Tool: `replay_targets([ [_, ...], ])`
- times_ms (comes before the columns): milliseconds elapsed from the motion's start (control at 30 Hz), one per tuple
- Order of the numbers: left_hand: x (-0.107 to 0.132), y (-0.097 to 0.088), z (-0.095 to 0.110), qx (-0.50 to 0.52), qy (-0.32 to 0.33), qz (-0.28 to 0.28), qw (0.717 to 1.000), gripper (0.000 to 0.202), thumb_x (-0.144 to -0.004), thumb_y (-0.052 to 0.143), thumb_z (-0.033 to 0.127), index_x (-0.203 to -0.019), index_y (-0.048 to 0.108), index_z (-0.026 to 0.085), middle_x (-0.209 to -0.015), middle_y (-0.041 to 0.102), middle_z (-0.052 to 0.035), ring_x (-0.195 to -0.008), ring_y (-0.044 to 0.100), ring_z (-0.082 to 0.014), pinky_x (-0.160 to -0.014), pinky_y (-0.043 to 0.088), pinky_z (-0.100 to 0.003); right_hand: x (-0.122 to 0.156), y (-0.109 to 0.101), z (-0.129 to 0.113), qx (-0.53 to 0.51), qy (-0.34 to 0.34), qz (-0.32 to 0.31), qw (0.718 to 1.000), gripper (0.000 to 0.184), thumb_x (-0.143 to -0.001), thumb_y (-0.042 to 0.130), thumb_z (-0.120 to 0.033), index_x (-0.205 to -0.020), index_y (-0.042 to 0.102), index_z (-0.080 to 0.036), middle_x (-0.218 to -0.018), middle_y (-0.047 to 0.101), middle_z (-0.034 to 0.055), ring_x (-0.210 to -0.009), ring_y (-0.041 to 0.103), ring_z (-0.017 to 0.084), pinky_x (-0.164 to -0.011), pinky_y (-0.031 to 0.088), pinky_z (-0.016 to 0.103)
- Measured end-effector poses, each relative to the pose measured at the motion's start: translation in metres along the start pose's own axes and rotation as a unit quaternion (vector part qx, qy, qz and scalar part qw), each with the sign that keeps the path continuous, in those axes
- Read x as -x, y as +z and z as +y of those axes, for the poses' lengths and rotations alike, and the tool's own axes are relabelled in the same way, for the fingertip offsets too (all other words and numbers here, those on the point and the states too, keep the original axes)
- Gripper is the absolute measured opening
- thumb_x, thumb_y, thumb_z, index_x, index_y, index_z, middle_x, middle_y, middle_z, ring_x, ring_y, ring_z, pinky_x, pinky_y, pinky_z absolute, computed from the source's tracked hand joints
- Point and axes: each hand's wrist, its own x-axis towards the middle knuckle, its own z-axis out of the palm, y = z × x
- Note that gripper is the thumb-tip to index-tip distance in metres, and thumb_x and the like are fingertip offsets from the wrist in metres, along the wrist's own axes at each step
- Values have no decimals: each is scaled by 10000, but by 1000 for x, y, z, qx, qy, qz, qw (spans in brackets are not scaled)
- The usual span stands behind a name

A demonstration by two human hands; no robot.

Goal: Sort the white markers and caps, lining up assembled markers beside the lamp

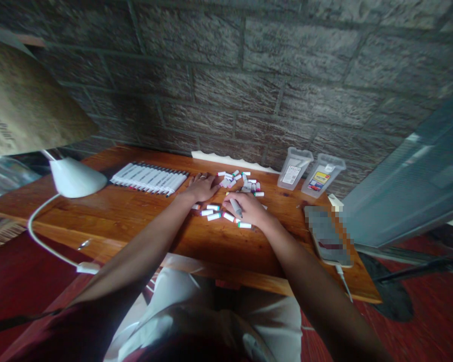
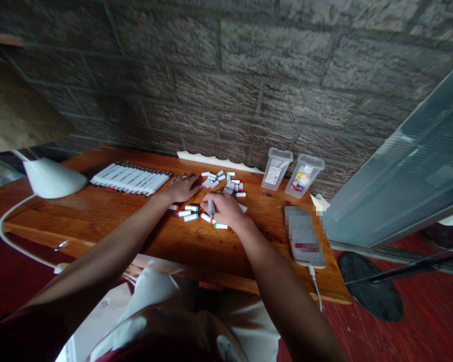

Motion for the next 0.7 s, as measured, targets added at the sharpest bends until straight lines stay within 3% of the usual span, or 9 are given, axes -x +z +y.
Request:
replay_targets([
  [700,-1,0,1,-7,8,0,1000,607,-929,275,551,-1404,404,196,-1441,437,-113,-1341,369,-301,-1086,277,-427,0,-1,1,21,2,-23,1000,147,-883,569,-286,-889,686,-198,-745,687,5,-702,605,129,-678,409,213],
])
